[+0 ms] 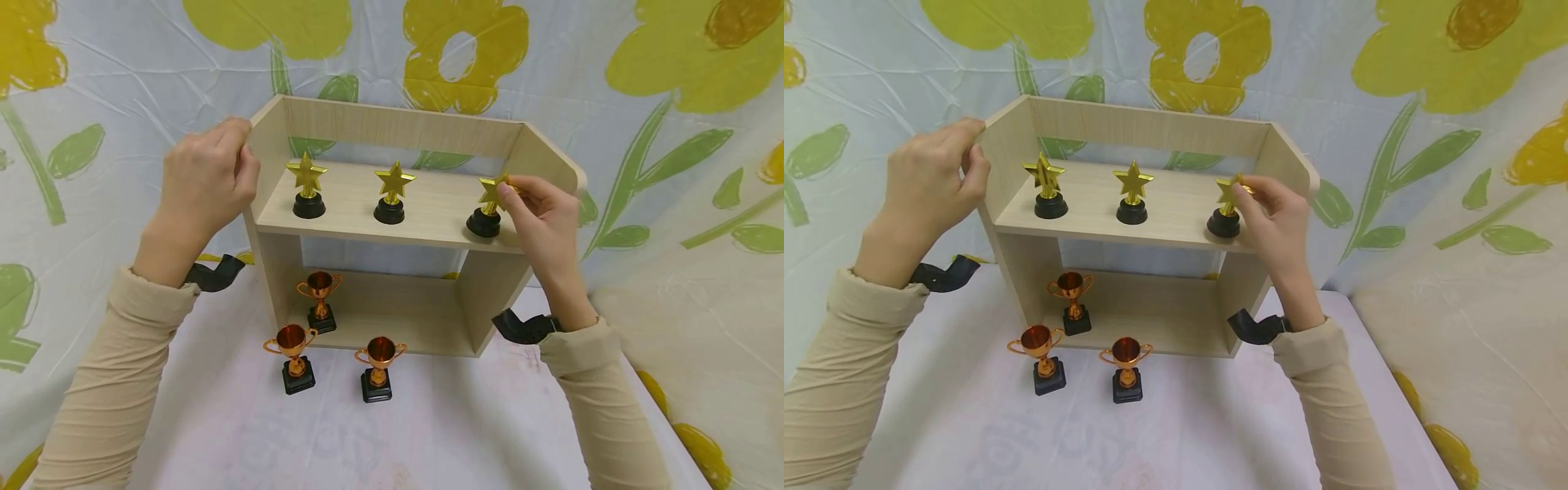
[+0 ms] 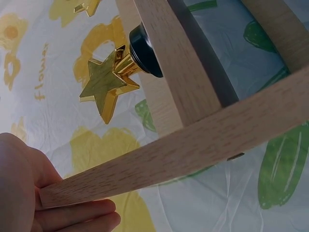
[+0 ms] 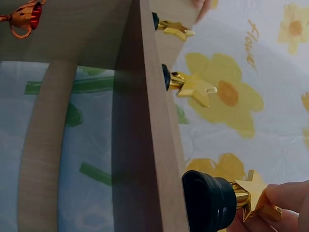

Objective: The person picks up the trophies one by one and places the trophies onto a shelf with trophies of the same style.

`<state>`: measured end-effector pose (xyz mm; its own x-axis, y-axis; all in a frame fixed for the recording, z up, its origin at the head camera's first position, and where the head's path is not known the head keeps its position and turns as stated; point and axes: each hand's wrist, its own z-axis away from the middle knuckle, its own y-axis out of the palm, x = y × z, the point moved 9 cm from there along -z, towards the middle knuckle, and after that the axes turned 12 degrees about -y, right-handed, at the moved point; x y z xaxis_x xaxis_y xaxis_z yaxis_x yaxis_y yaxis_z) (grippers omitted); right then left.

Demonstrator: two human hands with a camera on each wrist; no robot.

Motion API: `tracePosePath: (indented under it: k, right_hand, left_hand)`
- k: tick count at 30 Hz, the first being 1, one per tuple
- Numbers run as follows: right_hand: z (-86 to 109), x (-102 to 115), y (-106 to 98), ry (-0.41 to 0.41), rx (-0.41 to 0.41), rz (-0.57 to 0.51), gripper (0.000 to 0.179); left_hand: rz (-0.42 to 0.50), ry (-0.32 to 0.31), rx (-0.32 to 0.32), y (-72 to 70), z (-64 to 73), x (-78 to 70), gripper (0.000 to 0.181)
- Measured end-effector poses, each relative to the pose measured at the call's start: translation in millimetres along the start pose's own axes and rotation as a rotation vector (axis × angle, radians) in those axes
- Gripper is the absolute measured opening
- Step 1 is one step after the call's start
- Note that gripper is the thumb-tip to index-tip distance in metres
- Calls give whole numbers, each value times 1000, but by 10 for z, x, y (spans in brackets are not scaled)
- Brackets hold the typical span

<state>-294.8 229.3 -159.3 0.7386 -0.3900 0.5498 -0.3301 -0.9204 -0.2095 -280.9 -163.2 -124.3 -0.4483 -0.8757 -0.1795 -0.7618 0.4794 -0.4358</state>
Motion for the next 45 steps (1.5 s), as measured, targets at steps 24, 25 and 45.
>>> tracePosePath:
  k: [24,25,45]
  right_hand:
    - [-14,-284,116,-26,-1,-50,21]
    - [-13,-285,116,-25,-4,-52,21]
    - [-3,-233,124,-37,51,-60,37]
  left_hand:
    - [-2,-4,1,-5,3,-4,22]
    - [-3,-5,2,-5,2,-5,22]
    - [2,-7,10,1,-12,-5,23]
